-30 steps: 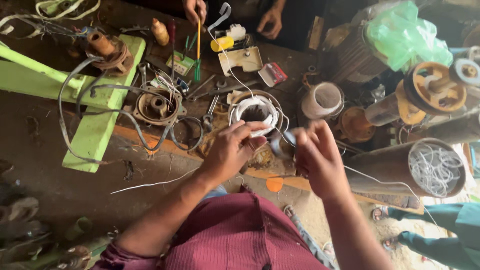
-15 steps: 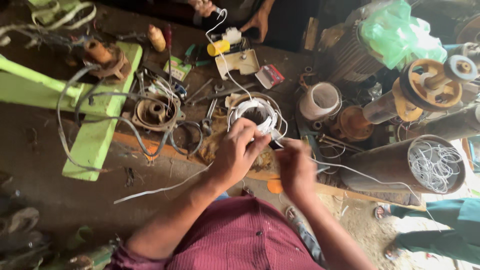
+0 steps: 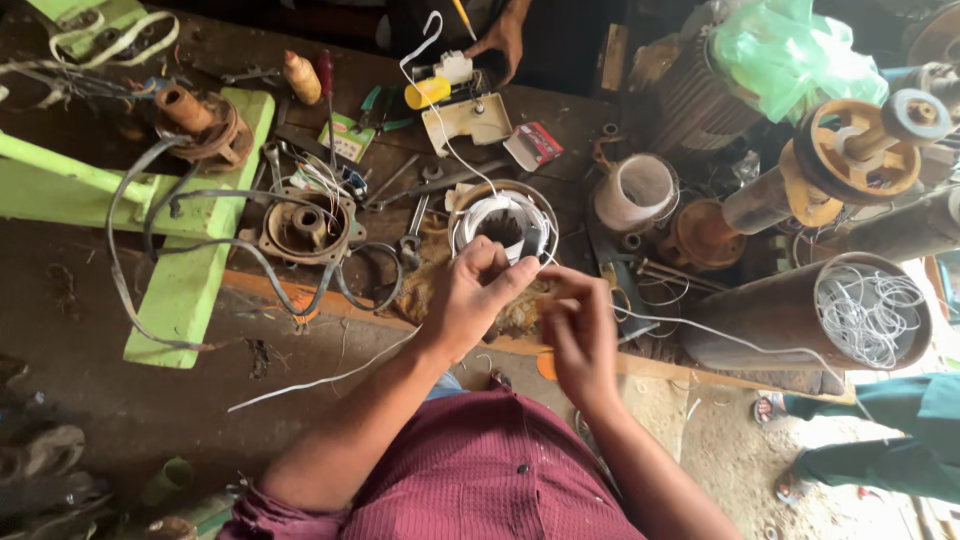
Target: The person strips insulation from a white wire using pliers, then wraps the exposed end with black electrical tape. They then connect the taped wire to a motor component on the workbench.
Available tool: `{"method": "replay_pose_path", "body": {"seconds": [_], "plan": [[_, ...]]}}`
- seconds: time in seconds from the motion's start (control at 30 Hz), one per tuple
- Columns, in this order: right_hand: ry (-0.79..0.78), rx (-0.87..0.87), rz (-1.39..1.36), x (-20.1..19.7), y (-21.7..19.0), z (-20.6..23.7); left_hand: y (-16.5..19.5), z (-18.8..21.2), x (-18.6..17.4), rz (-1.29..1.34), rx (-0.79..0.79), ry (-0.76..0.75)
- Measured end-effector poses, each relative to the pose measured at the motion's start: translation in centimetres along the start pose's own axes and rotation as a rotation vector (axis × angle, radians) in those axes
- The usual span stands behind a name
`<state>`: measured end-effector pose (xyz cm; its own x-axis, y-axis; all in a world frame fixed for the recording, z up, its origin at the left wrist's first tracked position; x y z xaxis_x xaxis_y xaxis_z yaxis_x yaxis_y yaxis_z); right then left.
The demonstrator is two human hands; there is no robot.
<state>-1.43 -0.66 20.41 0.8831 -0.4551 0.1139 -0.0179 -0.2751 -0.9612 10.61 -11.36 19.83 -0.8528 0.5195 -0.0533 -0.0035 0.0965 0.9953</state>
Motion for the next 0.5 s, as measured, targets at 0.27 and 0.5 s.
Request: {"method": "replay_pose_path", "body": {"seconds": [0.27, 0.5], "plan": [[-0.057, -0.425, 0.545, -0.3, 0.3, 0.4, 3.2, 0.1, -1.5, -0.544, 0.209, 0.059], [-0.109, -0.551, 0.484, 0.6, -0.9, 0.1, 5.3, 0.5, -1.3, -0.626, 0.322, 0.055]]}}
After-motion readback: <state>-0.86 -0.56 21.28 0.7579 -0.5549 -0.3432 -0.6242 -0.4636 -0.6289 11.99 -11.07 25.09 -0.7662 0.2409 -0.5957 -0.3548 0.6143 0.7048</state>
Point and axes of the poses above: each hand's wrist, its own z-axis away from the middle knuckle, its own x-axis out of the palm, y = z × x, the point moved 6 cm from there along -z, towards the middle knuckle, and after that the axes turned 11 degrees about -z, right-handed, at the moved point
